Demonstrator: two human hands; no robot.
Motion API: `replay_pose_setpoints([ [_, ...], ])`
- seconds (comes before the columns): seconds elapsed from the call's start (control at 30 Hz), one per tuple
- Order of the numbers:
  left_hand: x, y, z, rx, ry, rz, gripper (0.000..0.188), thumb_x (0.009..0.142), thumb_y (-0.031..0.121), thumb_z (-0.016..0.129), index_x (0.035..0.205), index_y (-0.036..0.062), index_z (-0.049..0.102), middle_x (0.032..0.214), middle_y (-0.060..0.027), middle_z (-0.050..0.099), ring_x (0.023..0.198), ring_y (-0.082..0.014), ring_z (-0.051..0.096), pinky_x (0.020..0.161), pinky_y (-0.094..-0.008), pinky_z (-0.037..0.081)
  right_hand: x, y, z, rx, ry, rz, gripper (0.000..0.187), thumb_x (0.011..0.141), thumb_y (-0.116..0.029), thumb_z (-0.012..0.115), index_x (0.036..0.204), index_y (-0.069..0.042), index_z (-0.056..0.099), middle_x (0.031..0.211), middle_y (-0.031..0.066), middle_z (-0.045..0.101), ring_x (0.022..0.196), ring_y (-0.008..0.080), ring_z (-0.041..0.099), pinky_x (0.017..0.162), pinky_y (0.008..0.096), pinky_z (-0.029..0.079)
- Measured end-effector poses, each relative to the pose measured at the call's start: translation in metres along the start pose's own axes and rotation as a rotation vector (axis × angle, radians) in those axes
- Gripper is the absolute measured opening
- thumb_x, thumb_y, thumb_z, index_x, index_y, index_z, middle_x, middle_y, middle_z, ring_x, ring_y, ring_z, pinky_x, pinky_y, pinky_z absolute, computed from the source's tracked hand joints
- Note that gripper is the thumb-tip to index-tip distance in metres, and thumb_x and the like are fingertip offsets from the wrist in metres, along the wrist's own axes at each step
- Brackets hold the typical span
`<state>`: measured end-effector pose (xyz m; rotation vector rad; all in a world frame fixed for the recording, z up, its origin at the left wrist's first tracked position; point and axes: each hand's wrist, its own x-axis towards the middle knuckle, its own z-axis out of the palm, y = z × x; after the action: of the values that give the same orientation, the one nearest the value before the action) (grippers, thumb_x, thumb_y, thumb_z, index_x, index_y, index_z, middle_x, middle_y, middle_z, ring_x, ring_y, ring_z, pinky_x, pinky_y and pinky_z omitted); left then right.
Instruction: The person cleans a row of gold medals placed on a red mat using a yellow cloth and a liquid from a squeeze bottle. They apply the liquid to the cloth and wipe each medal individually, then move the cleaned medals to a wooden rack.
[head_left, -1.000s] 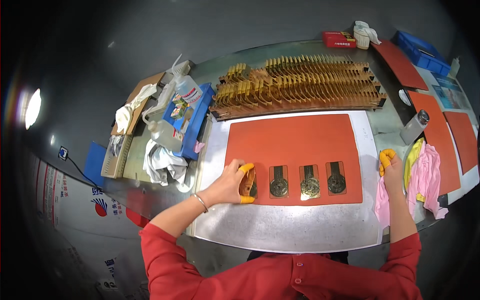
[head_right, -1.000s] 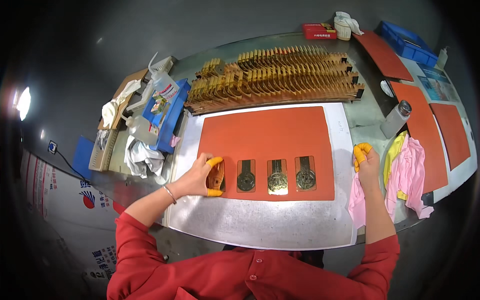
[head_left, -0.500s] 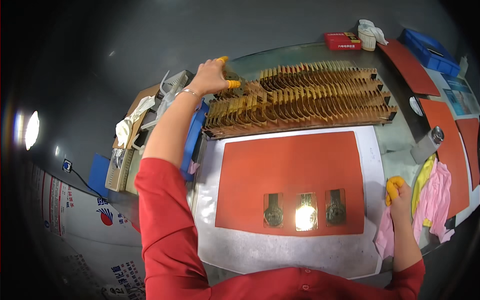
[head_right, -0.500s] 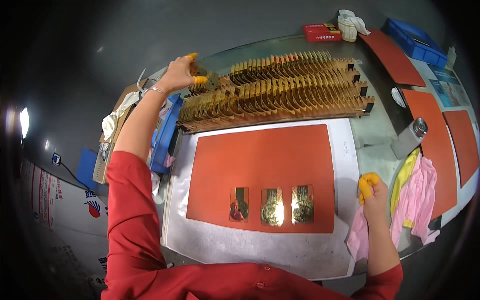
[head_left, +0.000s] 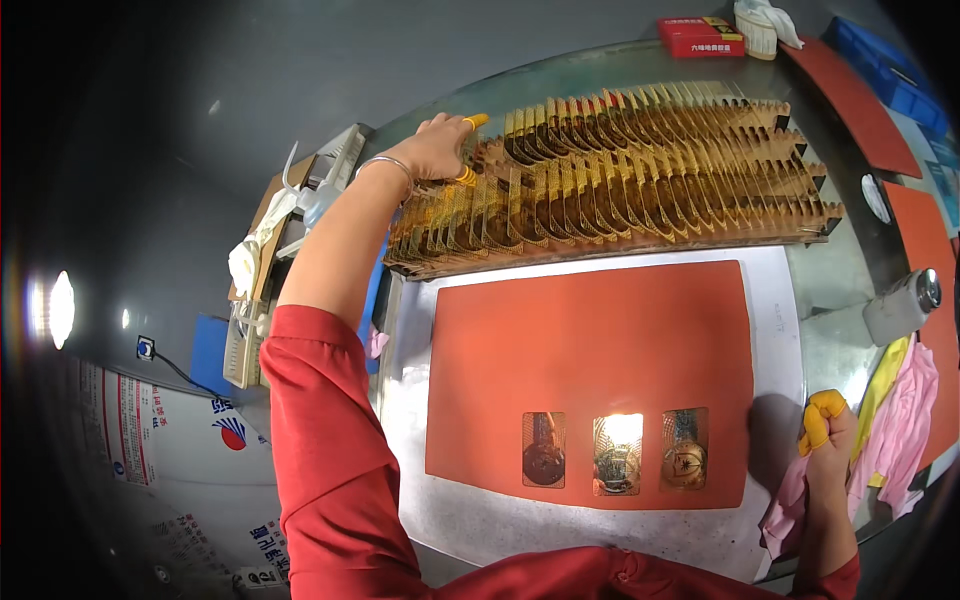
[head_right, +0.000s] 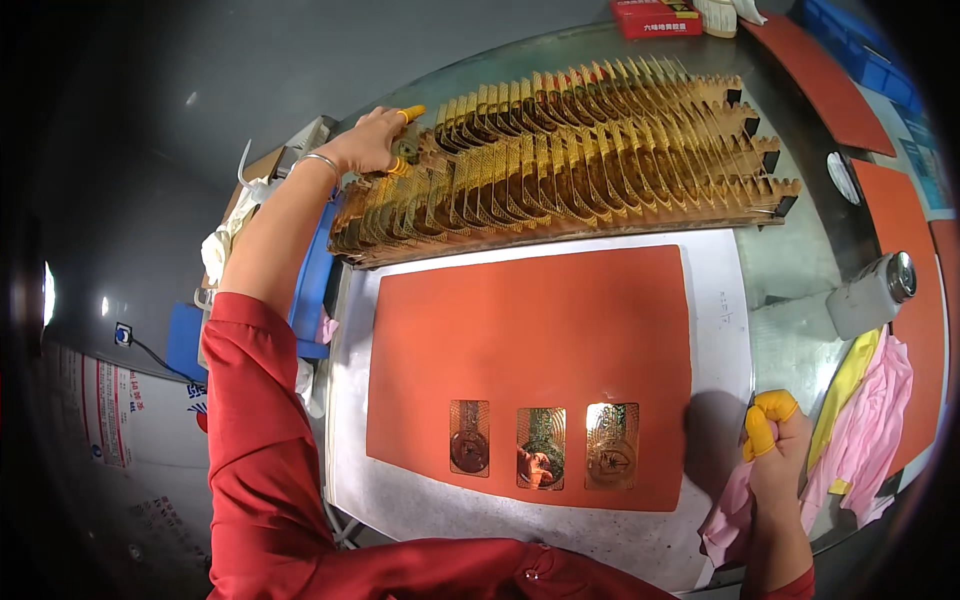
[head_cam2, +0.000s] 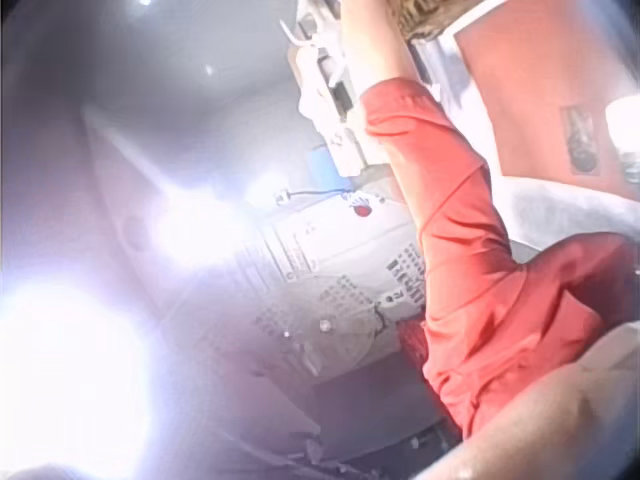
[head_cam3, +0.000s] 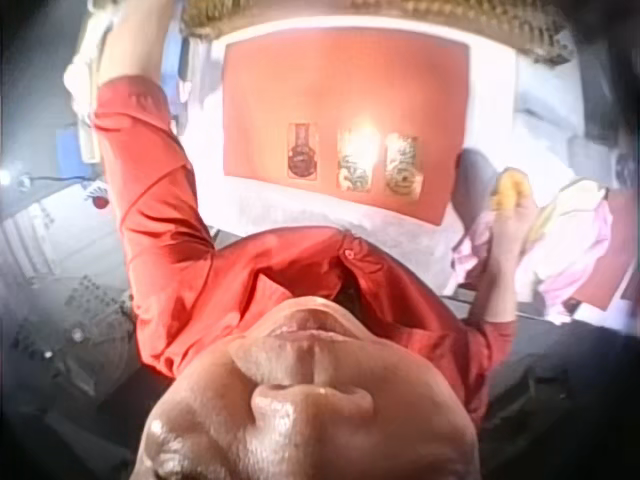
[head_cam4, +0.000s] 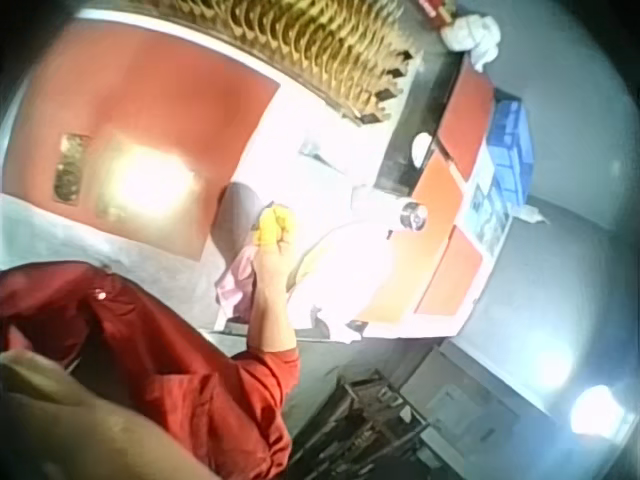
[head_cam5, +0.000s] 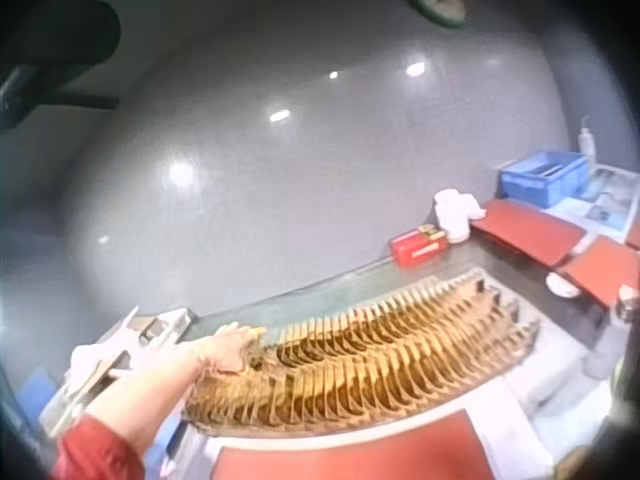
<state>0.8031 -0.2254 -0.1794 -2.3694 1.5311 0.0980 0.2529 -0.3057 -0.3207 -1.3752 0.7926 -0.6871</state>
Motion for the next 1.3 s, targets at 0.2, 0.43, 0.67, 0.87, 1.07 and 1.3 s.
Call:
replay_pose_setpoints([
  [0.2,-0.064,-0.010,-0.003,-0.240,0.319,-0.023,0.060,0.079,0.025,0.067,0.129,0.0015,0.043,0.132,-0.0185,0.044,0.123,-0.0308,0.041,0.103,-0.0357,0.033,-0.002,0.001,0.001,-0.020,0.011,0.030,0.011,0.088,-0.014,0.059,0.091,-0.004,0.056,0.061,-0.0027,0.047,0.046,0.0030,0.040,0.042,0.0174,0.030],
  [0.43,-0.225,0.120,0.064,-0.589,-0.017,0.315,0.116,0.051,0.055,0.080,0.138,0.0015,0.026,0.142,-0.0183,0.029,0.132,-0.0335,0.027,0.107,-0.0443,0.022,-0.008,-0.007,-0.006,-0.001,0.028,0.060,0.008,0.088,-0.009,0.056,0.093,-0.003,0.057,0.061,-0.0035,0.048,0.045,0.0021,0.042,0.041,0.0165,0.031],
  [0.67,-0.273,0.178,0.108,-0.611,-0.041,0.183,0.104,0.052,0.038,0.085,0.134,0.0019,0.031,0.123,-0.0162,0.034,0.122,-0.0356,0.030,0.106,-0.0543,0.017,-0.007,-0.005,-0.003,-0.015,0.010,0.068,0.009,0.088,-0.009,0.057,0.093,-0.003,0.057,0.066,-0.0036,0.049,0.046,0.0017,0.042,0.041,0.0159,0.031],
  [0.87,-0.276,0.182,0.101,-0.632,-0.001,0.175,0.088,0.056,0.028,0.082,0.127,-0.0004,0.038,0.114,-0.0164,0.037,0.113,-0.0349,0.036,0.100,-0.0493,0.027,-0.009,0.000,-0.007,0.002,0.010,0.067,0.009,0.088,-0.010,0.057,0.093,-0.002,0.057,0.066,-0.0036,0.049,0.046,0.0020,0.042,0.041,0.0160,0.031],
  [1.07,-0.286,0.176,0.091,-0.569,0.055,0.229,0.083,0.060,0.030,0.079,0.126,-0.0009,0.039,0.116,-0.0178,0.045,0.104,-0.0346,0.046,0.089,-0.0418,0.037,-0.007,0.002,-0.004,0.023,0.001,0.045,0.009,0.088,-0.011,0.058,0.093,-0.003,0.057,0.066,-0.0029,0.049,0.047,0.0022,0.042,0.041,0.0164,0.031],
  [1.3,-0.149,0.051,-0.026,-0.210,0.490,0.046,0.086,0.066,0.037,0.071,0.134,-0.0002,0.032,0.121,-0.0220,0.047,0.115,-0.0372,0.043,0.100,-0.0413,0.033,-0.005,-0.002,-0.001,0.041,0.032,0.031,0.010,0.087,-0.013,0.059,0.090,-0.004,0.056,0.062,-0.0029,0.047,0.046,0.0032,0.041,0.040,0.0170,0.031],
])
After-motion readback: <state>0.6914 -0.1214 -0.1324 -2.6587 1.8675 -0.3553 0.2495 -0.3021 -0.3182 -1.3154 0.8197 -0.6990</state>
